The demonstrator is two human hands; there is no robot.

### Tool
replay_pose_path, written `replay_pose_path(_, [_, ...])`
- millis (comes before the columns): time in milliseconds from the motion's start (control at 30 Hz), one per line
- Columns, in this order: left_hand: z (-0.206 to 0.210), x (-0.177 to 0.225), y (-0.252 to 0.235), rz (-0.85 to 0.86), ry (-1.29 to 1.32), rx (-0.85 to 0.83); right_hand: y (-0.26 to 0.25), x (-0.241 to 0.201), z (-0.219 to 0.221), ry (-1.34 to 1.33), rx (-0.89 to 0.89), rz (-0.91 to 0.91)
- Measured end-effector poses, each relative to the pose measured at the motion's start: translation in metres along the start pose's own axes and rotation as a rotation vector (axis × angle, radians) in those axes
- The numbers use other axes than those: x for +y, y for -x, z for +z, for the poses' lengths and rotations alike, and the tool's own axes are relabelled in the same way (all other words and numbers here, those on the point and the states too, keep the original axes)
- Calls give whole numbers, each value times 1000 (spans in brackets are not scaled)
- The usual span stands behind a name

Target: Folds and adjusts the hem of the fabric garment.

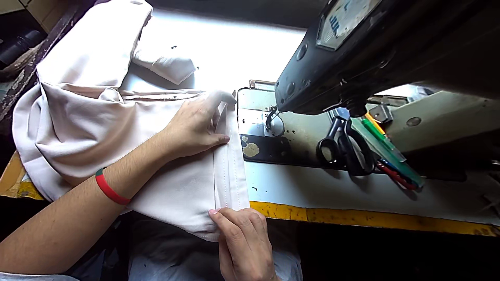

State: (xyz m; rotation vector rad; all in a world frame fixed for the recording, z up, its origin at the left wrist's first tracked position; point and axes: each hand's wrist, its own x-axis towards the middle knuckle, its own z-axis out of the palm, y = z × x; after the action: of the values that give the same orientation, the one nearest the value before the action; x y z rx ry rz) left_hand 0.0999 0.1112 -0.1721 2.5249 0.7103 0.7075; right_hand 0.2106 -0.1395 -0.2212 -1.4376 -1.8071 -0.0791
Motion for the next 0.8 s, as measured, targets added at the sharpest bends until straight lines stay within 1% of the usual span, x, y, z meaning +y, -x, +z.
replay_pose_path(100, [-2, -2, 1, -26, 121, -20, 1, 0, 0, -9, 6, 3])
replay_pose_path(167, [-2, -4, 0, -22, 127, -25, 1, 1, 0, -6, -1, 1])
replay_pose_path(300, [0, -6, 0, 22, 53, -42, 2, 1, -1, -14, -6, 4])
replay_pose_path(367, [-2, -5, 1, 19, 86, -48, 1, 1, -3, -71, 9, 39])
replay_pose_path(433, [-6, -2, 3, 14, 250, -45, 0, 1, -10, -155, 52, 116])
replay_pose_path(500, [-11, -2, 4, 6, 467, -68, -3, 4, -21, -173, 89, 192])
replay_pose_path(533, [-12, -3, 4, 16, 496, -66, -4, 7, -27, -162, 101, 227])
replay_pose_path(600, [-11, -7, 4, 55, 406, -37, -3, 12, -36, -156, 115, 282])
replay_pose_path(700, [-9, -12, 0, 57, 137, -1, 5, 17, -51, -150, 84, 347])
replay_pose_path(800, [-12, -11, -11, -15, -55, 5, 19, 20, -60, -170, 29, 382])
